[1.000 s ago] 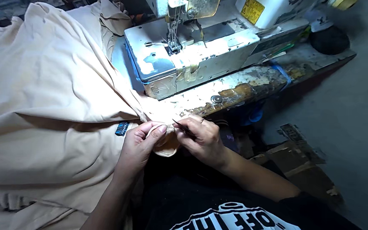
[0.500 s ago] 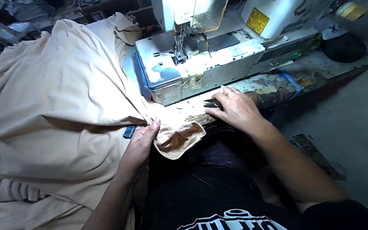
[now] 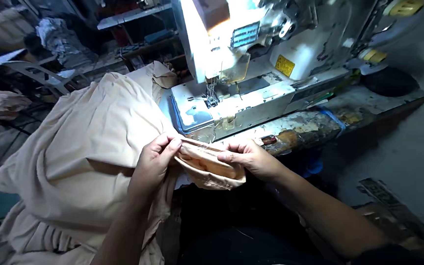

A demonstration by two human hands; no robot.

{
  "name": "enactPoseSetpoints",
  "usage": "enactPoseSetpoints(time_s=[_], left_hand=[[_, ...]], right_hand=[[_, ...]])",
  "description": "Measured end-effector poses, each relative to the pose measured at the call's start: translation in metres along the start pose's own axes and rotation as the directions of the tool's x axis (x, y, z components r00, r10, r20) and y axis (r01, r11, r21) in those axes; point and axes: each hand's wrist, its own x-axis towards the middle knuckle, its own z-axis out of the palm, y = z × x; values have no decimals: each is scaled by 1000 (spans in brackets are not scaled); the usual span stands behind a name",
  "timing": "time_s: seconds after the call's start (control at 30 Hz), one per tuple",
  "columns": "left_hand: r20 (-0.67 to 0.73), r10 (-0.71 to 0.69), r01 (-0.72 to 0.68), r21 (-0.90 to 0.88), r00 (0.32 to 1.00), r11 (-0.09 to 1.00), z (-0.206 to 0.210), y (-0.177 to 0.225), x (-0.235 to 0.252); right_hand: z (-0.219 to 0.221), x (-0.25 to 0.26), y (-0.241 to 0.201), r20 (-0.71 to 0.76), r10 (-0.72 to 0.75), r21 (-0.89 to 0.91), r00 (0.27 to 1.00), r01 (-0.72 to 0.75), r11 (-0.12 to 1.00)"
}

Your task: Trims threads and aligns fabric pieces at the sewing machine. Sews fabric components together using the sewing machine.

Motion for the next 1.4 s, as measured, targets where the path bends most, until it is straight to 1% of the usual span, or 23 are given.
enactPoseSetpoints(time_s=[0.03,0.07,0.1,0.13,0.17,0.2,0.23,0.3,0.37,0.43,0.5,0.57,0.6,0.7,0.77,0.87,0.97,1.03,1.07,1.13,1.2,1.3,1.4], left_hand=[[24,-1,3,-81,1000,997,7,3,11],[39,58,-55,-56,998,997,13,5,22],[55,158,-161,57,986,985,18,6,36],[66,268,-276,221,961,935,22,5,51],[84,346,-351,378,934,857,26,1,67],[114,378,-382,498,919,778,29,-5,82],[151,357,-375,578,922,725,32,-10,95],[197,252,-319,651,947,689,39,-17,118],[199,169,-260,678,965,687,42,-18,135],[203,126,-232,681,971,694,41,-15,144],[212,52,-179,639,976,748,35,-16,149],[216,2,-141,631,976,763,30,-17,151],[206,11,-143,640,978,755,31,-17,152],[173,142,-223,692,975,686,36,-25,162],[157,175,-234,717,972,656,42,-24,171],[198,281,-337,695,939,635,47,-26,179],[267,361,-443,654,894,613,37,-45,193],[286,379,-467,663,880,585,29,-60,203],[288,381,-471,660,878,585,30,-60,204],[297,384,-477,669,874,570,28,-61,204],[315,424,-516,664,849,541,23,-66,209],[355,376,-512,683,856,521,19,-67,213],[357,331,-480,745,874,463,21,-70,216]], right_hand=[[-1,1,-1,24,10,29,1000,-11,1000],[-2,1,-2,57,23,48,998,-26,998],[-4,1,-1,81,27,64,996,-32,997],[-6,2,1,93,22,71,995,-29,997],[-9,2,4,86,20,74,996,-27,997],[-11,4,6,65,27,89,998,-33,995],[-14,6,8,39,45,106,998,-49,993],[-20,14,11,-9,60,136,998,-59,989],[-27,22,14,-33,20,149,999,-15,989],[-30,28,14,-28,-30,145,999,34,989],[-28,30,15,-14,-98,123,995,99,987],[-25,30,17,-23,-140,105,990,141,984],[-24,30,18,-35,-139,106,990,142,984],[-24,33,15,-83,-46,145,995,57,988],[-24,36,11,-129,-7,143,992,25,989],[-20,44,9,-201,-12,110,979,35,993],[-13,48,12,-267,-28,61,963,46,997],[-10,49,15,-299,-51,20,953,60,998],[-9,47,16,-308,-69,0,949,73,997],[-8,40,15,-300,-115,-61,947,101,993],[-6,31,15,-280,-157,-109,947,131,985],[-4,24,17,-279,-196,-121,940,168,978],[-6,32,19,-304,-213,-151,928,174,973]])
